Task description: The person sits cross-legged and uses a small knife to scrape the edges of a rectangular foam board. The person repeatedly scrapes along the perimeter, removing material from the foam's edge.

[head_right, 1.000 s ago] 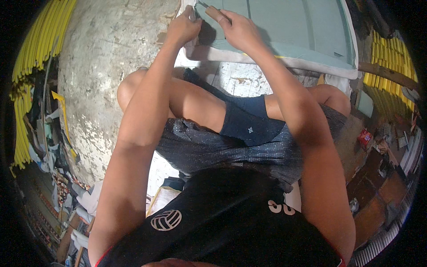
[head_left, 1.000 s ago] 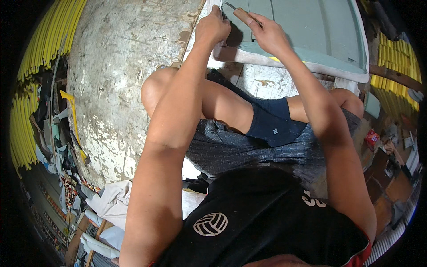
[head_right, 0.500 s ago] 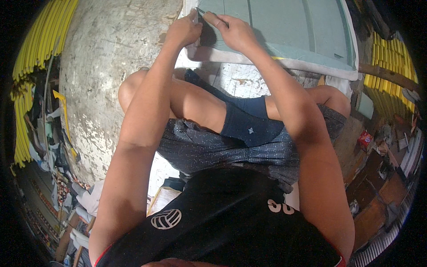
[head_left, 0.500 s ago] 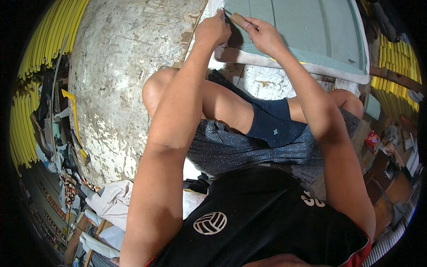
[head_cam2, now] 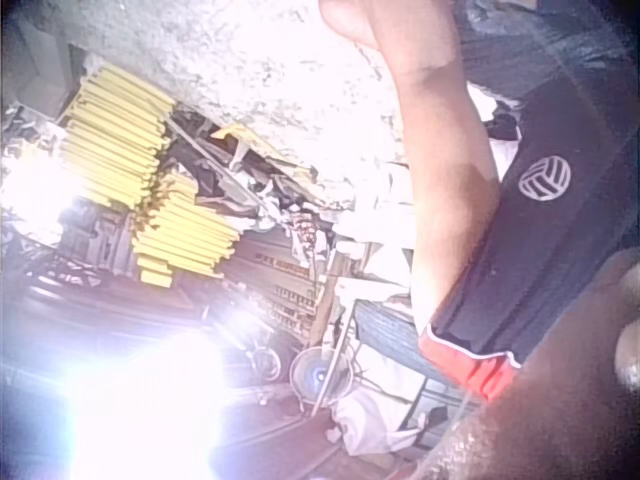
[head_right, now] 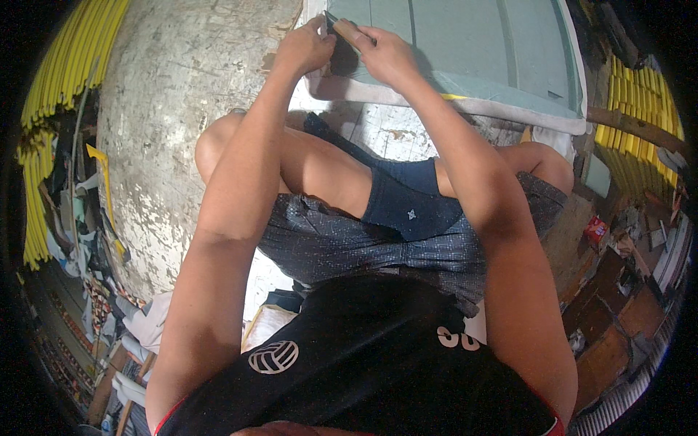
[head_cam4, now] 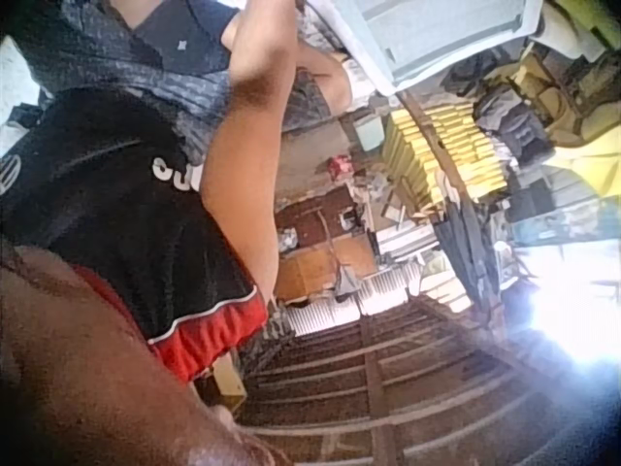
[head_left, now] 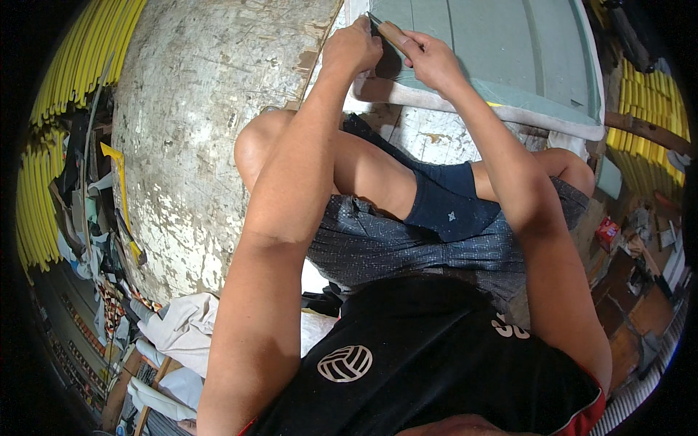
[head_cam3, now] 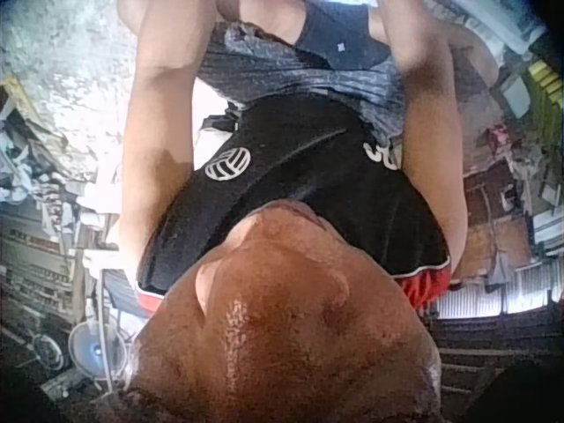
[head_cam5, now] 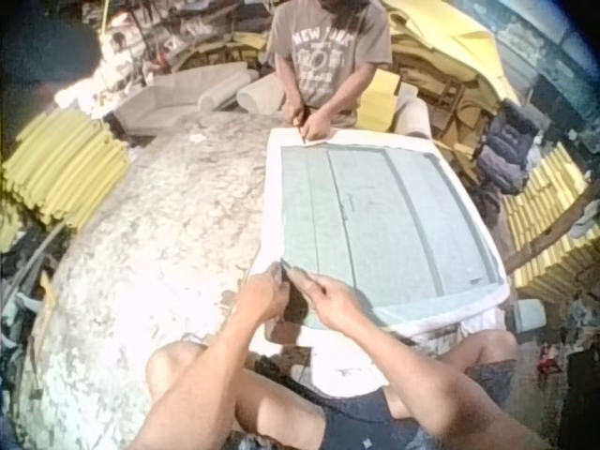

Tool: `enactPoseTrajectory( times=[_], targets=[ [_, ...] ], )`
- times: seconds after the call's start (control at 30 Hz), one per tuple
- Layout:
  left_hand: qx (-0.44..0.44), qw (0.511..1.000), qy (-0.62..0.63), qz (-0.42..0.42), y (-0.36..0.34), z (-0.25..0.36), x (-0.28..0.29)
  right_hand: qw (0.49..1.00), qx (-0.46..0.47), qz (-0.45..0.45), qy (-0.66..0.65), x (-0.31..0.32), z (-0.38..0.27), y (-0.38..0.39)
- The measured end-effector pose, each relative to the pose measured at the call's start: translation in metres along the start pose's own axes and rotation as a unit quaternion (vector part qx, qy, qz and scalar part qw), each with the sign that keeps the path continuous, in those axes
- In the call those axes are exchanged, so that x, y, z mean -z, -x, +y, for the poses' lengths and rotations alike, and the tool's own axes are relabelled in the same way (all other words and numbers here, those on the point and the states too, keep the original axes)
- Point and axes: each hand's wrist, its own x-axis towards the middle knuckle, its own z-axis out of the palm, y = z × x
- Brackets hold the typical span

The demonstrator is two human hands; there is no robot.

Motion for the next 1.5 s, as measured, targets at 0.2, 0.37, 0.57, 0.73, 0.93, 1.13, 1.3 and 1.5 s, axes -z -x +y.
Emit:
enactPoseTrajectory(
  times=[0.2, 0.37, 0.57, 0.73, 0.93, 1.13, 1.3, 1.5],
  targets=[
    [0.019, 1.0, -0.011, -0.004, 0.001, 0.004, 0.0, 0.949, -0.16, -0.062, -0.263, -0.001, -0.033, 0.014],
    [-0.007, 1.0, -0.026, -0.003, -0.001, 0.006, 0.001, 0.969, -0.089, -0.074, -0.219, -0.001, -0.027, 0.009],
    [0.013, 1.0, -0.019, -0.002, -0.001, 0.001, -0.004, 0.957, 0.157, 0.09, 0.226, -0.01, -0.043, 0.033],
    [0.009, 1.0, -0.008, -0.006, -0.003, -0.001, -0.003, 0.988, -0.087, -0.056, -0.115, 0.001, -0.045, 0.018],
    [0.03, 0.999, 0.014, -0.029, 0.0, 0.007, 0.002, 0.96, 0.113, 0.051, 0.25, -0.016, -0.041, 0.028],
    [0.034, 0.999, 0.026, -0.024, 0.0, -0.002, 0.001, 0.96, 0.09, 0.056, 0.26, -0.025, -0.052, 0.04],
    [0.015, 0.999, 0.02, -0.036, -0.008, 0.007, 0.001, 0.977, 0.098, 0.076, 0.175, -0.021, -0.018, 0.01],
    [0.037, 0.998, 0.055, 0.002, -0.01, -0.018, -0.007, 0.968, 0.073, 0.019, 0.239, -0.01, -0.058, 0.032]
  ],
)
